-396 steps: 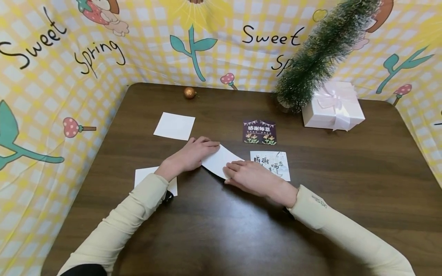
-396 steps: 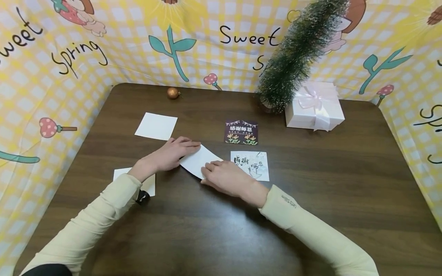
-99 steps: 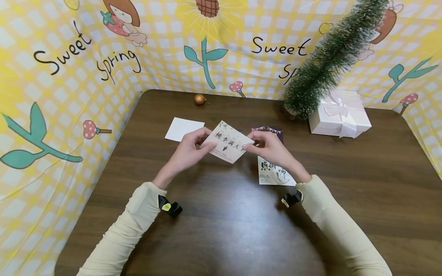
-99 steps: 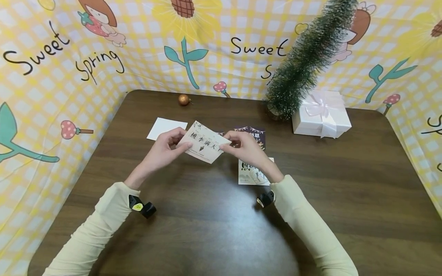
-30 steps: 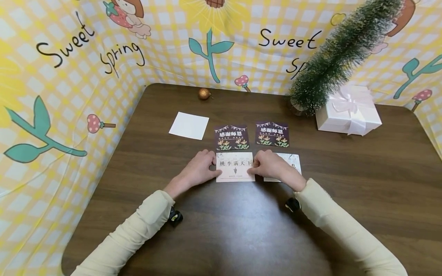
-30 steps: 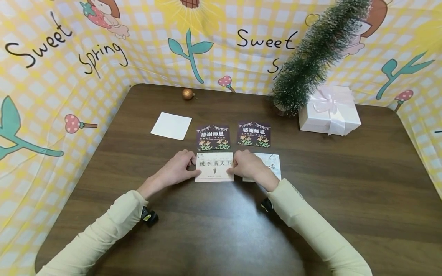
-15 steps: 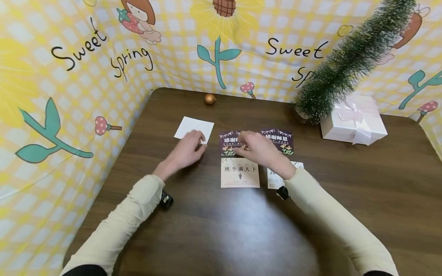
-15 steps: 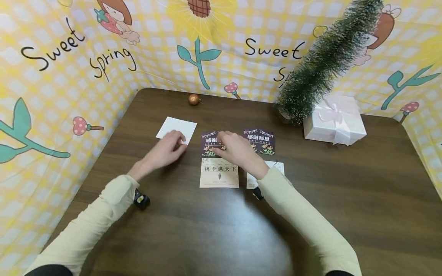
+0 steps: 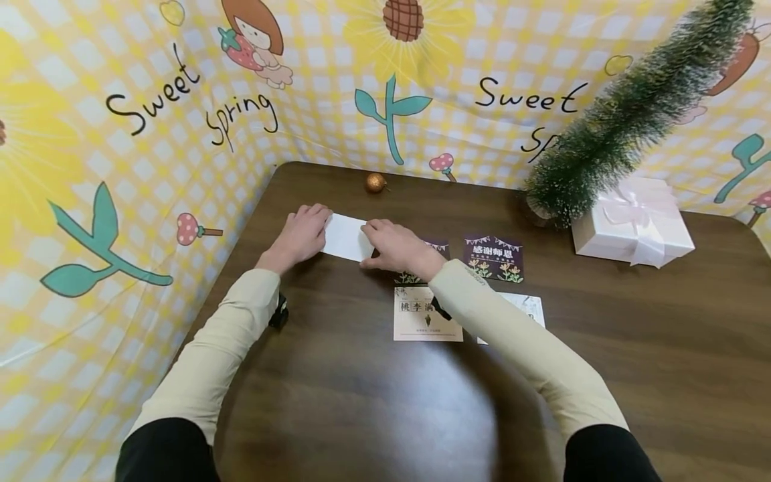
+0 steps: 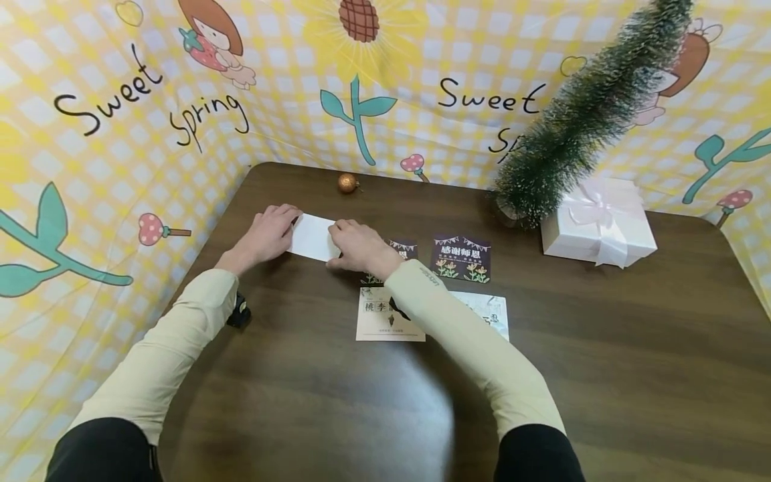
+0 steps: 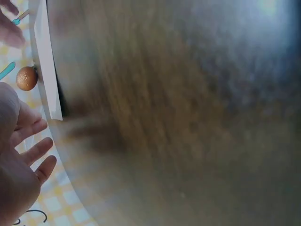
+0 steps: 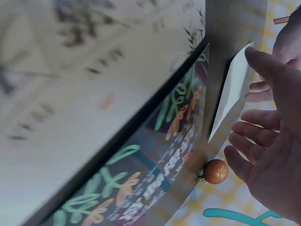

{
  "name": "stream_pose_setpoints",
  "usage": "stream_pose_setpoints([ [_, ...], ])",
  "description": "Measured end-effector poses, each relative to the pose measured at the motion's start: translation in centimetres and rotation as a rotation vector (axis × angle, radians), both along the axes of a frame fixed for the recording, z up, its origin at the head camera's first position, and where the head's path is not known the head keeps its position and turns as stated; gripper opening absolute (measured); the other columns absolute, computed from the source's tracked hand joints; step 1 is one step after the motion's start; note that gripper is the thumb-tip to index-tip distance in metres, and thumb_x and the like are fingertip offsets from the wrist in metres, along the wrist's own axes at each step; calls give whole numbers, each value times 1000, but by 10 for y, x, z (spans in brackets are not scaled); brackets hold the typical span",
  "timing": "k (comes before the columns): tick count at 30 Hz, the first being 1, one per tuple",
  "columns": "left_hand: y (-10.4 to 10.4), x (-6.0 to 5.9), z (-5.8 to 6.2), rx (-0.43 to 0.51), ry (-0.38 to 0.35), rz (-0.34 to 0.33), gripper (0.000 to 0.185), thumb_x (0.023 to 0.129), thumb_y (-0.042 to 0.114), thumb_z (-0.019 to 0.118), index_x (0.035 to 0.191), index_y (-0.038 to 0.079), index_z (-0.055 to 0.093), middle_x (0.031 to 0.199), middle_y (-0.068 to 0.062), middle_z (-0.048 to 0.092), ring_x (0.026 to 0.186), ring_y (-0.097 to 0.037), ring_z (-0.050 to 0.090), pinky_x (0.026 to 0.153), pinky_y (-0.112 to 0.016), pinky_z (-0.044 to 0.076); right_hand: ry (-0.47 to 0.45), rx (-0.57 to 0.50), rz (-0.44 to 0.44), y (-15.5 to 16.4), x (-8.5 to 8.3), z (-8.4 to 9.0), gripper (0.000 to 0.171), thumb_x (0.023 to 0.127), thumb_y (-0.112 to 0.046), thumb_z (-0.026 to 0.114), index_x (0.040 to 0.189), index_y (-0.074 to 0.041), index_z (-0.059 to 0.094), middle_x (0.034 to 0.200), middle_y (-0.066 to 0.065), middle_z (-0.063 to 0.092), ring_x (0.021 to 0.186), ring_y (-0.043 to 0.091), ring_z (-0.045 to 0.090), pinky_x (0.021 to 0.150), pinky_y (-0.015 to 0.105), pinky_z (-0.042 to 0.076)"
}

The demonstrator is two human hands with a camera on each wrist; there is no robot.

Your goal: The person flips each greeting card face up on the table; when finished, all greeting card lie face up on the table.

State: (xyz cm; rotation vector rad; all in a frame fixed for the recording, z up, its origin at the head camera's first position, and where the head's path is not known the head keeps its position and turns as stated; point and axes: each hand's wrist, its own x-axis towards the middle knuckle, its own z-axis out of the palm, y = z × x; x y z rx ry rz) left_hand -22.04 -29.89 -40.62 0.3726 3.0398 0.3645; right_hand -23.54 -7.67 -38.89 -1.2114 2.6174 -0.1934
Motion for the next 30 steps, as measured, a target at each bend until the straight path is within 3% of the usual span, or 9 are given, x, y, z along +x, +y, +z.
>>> stream_pose_setpoints([
  [11, 4, -5, 5, -124, -101, -35, 49, 92, -1, 39, 141, -3, 45, 149, -18, 41, 133, -44, 36, 99, -61, 32, 78, 114, 78, -11, -6, 0, 76, 93, -46, 62, 146, 2, 36, 149, 19, 39, 137, 31, 38, 111, 40, 34],
  [19, 4, -6, 9, -185, -110, -60, 47, 96, 0, 43, 144, -2, 42, 152, -18, 36, 133, -44, 35, 99, -62, 33, 150, 102, 173, -10, -4, 1, 31, 98, -27, 59, 118, -3, 62, 119, 12, 63, 108, 27, 60, 91, 40, 50],
  [26, -5, -2, 7, -130, -148, -73, 53, 95, -5, 46, 147, -1, 38, 154, -19, 33, 135, -45, 32, 101, -65, 30, 294, 105, 271, -8, 4, 1, 20, 99, -8, 50, 113, -4, 64, 110, 11, 68, 100, 28, 65, 82, 41, 54],
  [30, -14, 0, 3, -59, -178, -82, 61, 88, -11, 49, 147, -1, 38, 154, -20, 33, 134, -47, 31, 100, -66, 28, 377, 76, 287, -2, 6, 1, 25, 98, -3, 50, 121, -3, 60, 118, 12, 66, 104, 27, 64, 83, 38, 55],
])
